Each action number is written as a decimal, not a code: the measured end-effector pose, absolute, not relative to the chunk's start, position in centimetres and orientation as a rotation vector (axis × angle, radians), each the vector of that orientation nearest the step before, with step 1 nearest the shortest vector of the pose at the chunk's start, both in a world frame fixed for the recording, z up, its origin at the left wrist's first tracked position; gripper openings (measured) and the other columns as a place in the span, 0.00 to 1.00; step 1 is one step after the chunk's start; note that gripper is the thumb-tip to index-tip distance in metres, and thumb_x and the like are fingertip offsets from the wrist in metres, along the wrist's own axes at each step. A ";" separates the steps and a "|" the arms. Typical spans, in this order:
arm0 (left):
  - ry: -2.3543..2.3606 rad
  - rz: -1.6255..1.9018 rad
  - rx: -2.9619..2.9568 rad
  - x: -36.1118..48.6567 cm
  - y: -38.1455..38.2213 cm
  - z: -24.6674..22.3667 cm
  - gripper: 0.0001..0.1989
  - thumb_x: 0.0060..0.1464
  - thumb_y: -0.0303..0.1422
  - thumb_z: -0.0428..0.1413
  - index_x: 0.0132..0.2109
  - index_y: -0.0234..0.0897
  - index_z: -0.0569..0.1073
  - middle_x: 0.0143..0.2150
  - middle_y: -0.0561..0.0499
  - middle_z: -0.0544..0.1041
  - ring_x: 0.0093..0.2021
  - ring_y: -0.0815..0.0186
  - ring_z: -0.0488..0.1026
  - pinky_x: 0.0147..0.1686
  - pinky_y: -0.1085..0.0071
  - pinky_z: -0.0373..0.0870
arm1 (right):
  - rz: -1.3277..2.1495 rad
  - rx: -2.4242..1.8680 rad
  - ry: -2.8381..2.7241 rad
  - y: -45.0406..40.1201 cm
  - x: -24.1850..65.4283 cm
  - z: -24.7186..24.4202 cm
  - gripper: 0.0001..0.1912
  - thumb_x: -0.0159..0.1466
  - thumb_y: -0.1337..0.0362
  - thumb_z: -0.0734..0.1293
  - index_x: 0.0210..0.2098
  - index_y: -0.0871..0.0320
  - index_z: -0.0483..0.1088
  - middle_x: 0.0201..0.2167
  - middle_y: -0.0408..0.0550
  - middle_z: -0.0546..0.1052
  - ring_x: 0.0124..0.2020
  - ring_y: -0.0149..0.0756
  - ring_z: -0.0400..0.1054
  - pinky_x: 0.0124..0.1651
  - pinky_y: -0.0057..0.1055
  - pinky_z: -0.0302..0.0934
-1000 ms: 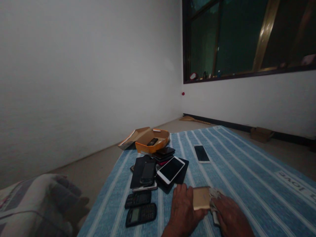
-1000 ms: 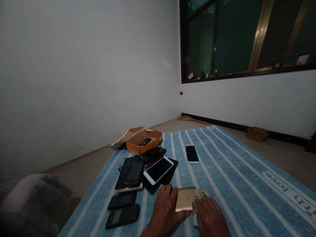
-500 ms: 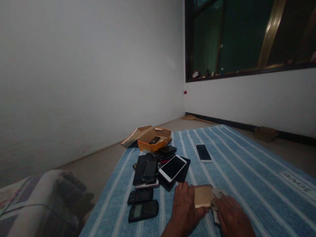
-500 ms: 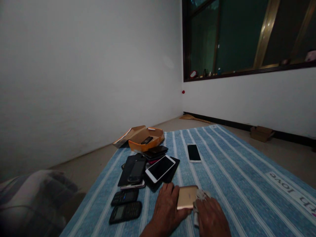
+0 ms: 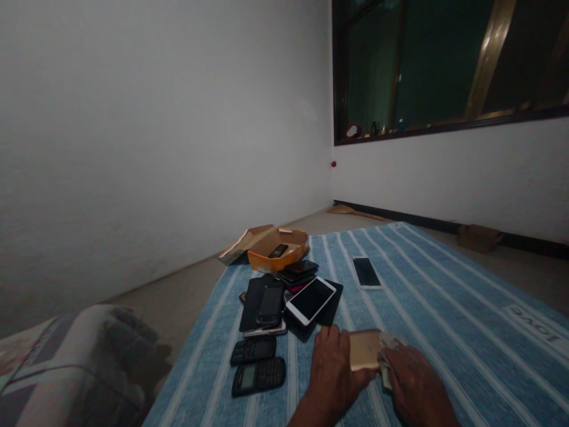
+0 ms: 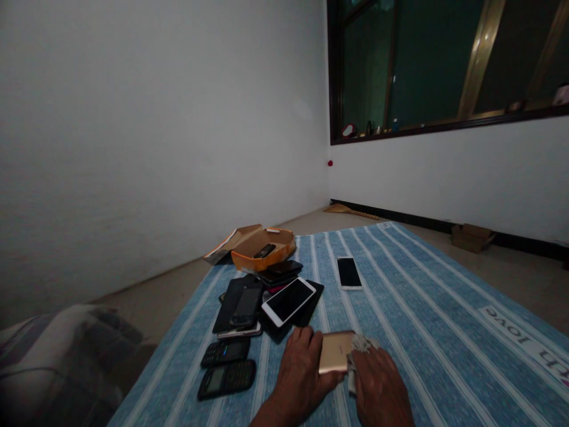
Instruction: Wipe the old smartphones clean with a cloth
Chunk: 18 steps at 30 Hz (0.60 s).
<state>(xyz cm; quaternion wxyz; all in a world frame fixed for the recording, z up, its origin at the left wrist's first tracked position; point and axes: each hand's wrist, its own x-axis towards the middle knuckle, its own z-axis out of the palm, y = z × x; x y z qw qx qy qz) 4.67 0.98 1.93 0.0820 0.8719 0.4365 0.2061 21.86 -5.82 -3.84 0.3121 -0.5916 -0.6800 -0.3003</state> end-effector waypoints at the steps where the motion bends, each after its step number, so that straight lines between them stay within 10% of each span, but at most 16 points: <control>1: 1.308 0.600 2.594 4.6 0.9 2.1 0.27 0.43 0.46 0.68 0.46 0.34 0.73 0.45 0.43 0.72 0.47 0.50 0.67 0.50 0.53 0.67 | -0.783 -1.559 -1.799 -6.0 21.8 -3.8 0.15 0.63 0.73 0.55 0.42 0.57 0.70 0.36 0.51 0.80 0.38 0.43 0.75 0.48 0.42 0.62; 18: 1.283 0.572 2.599 4.5 1.0 2.0 0.26 0.46 0.49 0.66 0.45 0.36 0.73 0.46 0.45 0.71 0.49 0.50 0.66 0.52 0.56 0.64 | -0.844 -1.526 -1.855 -6.4 22.0 -3.4 0.14 0.61 0.75 0.56 0.42 0.58 0.67 0.33 0.51 0.79 0.35 0.43 0.74 0.51 0.44 0.58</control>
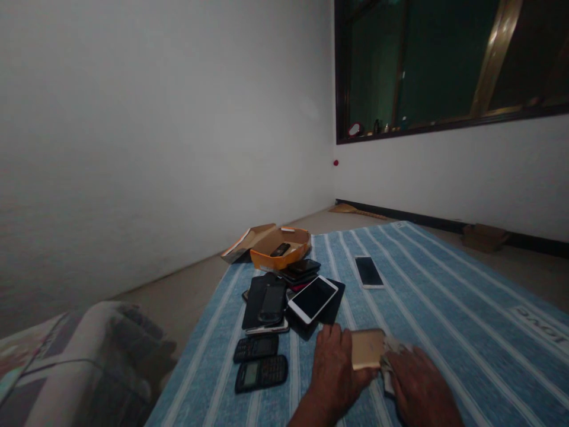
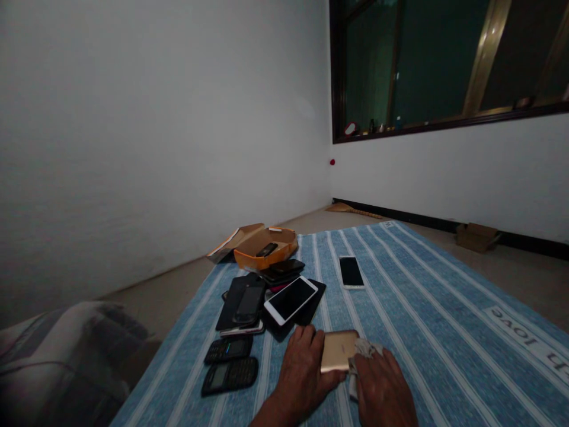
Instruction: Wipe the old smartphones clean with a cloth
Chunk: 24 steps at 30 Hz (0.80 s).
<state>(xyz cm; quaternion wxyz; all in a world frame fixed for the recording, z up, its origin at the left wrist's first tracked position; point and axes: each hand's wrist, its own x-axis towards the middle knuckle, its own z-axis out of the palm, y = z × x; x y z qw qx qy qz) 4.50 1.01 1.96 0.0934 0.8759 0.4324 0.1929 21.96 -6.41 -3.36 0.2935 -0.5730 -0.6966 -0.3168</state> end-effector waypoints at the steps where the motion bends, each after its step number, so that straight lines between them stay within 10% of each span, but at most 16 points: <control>1: 1.285 0.566 2.592 4.5 1.0 2.0 0.26 0.45 0.49 0.66 0.46 0.36 0.73 0.46 0.44 0.71 0.49 0.51 0.66 0.52 0.56 0.64 | -0.862 -1.500 -1.887 -6.5 22.1 -3.5 0.14 0.61 0.75 0.56 0.43 0.58 0.67 0.33 0.51 0.79 0.35 0.43 0.74 0.51 0.44 0.58; 12: 1.293 0.539 2.605 4.6 0.9 1.9 0.28 0.45 0.50 0.66 0.46 0.35 0.73 0.46 0.44 0.71 0.49 0.51 0.66 0.52 0.55 0.63 | -0.894 -1.528 -1.816 -5.5 21.8 -4.8 0.15 0.63 0.73 0.55 0.47 0.60 0.66 0.42 0.58 0.78 0.44 0.49 0.72 0.50 0.44 0.62; 24: 1.295 0.519 2.599 4.6 1.0 1.9 0.26 0.42 0.47 0.68 0.44 0.37 0.73 0.46 0.45 0.71 0.49 0.51 0.66 0.51 0.56 0.64 | -0.521 -1.420 -1.850 -6.2 23.7 -3.5 0.21 0.56 0.76 0.58 0.44 0.54 0.71 0.33 0.47 0.79 0.32 0.36 0.75 0.33 0.28 0.68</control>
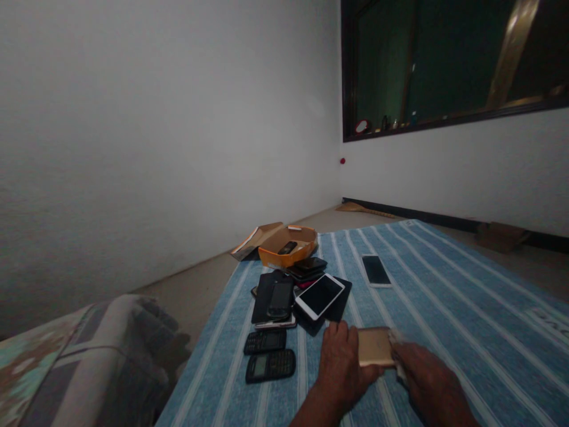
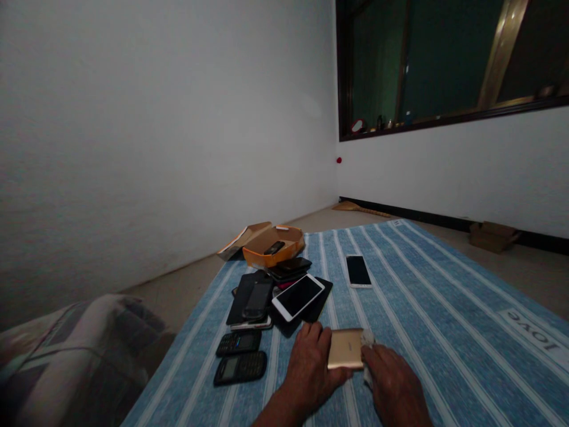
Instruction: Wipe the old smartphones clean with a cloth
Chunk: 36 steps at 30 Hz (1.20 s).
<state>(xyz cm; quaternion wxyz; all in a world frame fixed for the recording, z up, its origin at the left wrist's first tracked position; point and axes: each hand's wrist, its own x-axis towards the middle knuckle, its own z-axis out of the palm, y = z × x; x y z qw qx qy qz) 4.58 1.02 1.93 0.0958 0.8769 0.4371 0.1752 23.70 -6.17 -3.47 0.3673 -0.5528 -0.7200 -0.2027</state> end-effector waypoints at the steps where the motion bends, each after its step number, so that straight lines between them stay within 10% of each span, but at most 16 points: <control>1: 1.297 0.514 2.600 4.6 1.0 1.9 0.27 0.42 0.47 0.68 0.44 0.36 0.73 0.46 0.45 0.71 0.49 0.50 0.66 0.51 0.56 0.64 | -0.447 -1.420 -1.798 -6.2 23.6 -3.0 0.20 0.57 0.76 0.58 0.44 0.55 0.71 0.34 0.47 0.79 0.33 0.36 0.76 0.34 0.27 0.68; 14: 1.286 0.565 2.619 4.6 0.9 1.6 0.27 0.45 0.50 0.66 0.46 0.36 0.72 0.46 0.44 0.71 0.48 0.50 0.66 0.50 0.55 0.64 | 0.088 -1.435 -1.501 -5.5 22.3 -1.8 0.17 0.60 0.68 0.58 0.40 0.55 0.76 0.38 0.48 0.79 0.38 0.37 0.77 0.41 0.29 0.71; 21: 1.286 0.589 2.635 4.6 1.0 1.3 0.27 0.42 0.48 0.67 0.44 0.37 0.72 0.45 0.46 0.71 0.48 0.50 0.66 0.50 0.55 0.63 | -0.190 -1.599 -1.526 -4.8 23.1 -4.3 0.25 0.62 0.71 0.55 0.58 0.57 0.66 0.47 0.52 0.77 0.45 0.40 0.74 0.43 0.34 0.70; 36: 1.293 0.562 2.587 4.6 1.1 1.6 0.26 0.43 0.47 0.67 0.44 0.36 0.72 0.46 0.46 0.71 0.48 0.52 0.65 0.51 0.58 0.62 | -0.481 -1.766 -1.888 -5.7 23.9 -3.3 0.17 0.55 0.78 0.62 0.38 0.54 0.71 0.33 0.48 0.74 0.35 0.41 0.68 0.32 0.30 0.61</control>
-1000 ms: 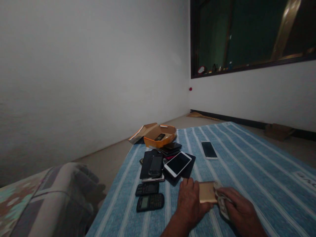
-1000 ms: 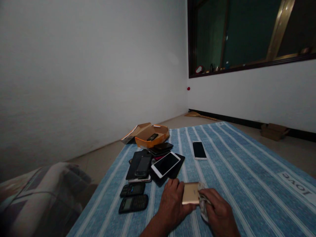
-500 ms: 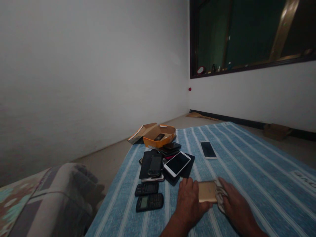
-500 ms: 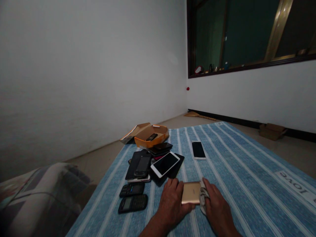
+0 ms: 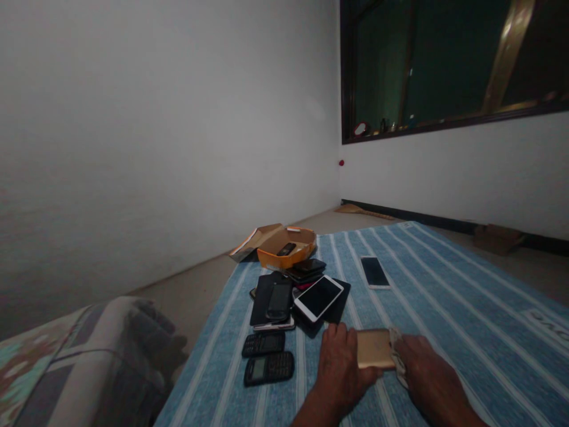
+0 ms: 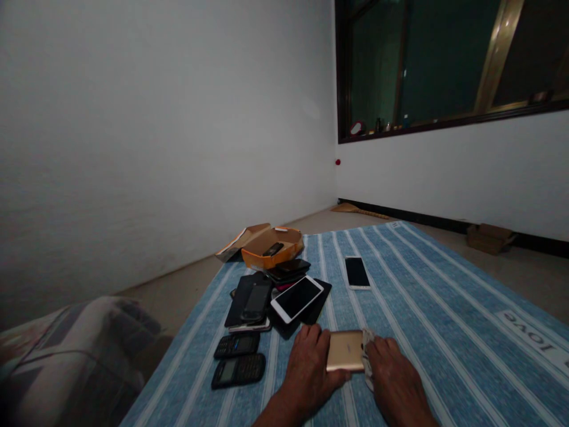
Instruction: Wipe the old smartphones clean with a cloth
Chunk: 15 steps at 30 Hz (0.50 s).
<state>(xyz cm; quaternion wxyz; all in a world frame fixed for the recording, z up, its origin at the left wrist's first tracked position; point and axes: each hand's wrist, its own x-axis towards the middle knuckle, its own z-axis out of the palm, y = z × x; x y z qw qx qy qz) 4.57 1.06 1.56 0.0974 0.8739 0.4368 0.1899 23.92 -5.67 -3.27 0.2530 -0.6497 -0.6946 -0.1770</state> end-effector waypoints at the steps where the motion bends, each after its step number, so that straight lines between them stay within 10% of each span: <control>1: 1.295 0.555 2.584 4.6 1.0 1.6 0.26 0.43 0.47 0.68 0.44 0.36 0.72 0.46 0.46 0.71 0.48 0.52 0.65 0.51 0.58 0.62 | -0.484 -1.753 -1.897 -5.7 24.0 -3.7 0.17 0.56 0.78 0.61 0.40 0.54 0.71 0.34 0.48 0.75 0.35 0.40 0.68 0.32 0.30 0.62; 15: 1.292 0.630 2.648 4.6 1.2 0.8 0.29 0.42 0.49 0.67 0.47 0.36 0.71 0.46 0.44 0.71 0.47 0.51 0.66 0.50 0.54 0.65 | -0.690 -1.438 -1.997 -6.0 23.0 -5.8 0.21 0.60 0.74 0.59 0.51 0.59 0.71 0.51 0.56 0.77 0.51 0.43 0.72 0.49 0.35 0.70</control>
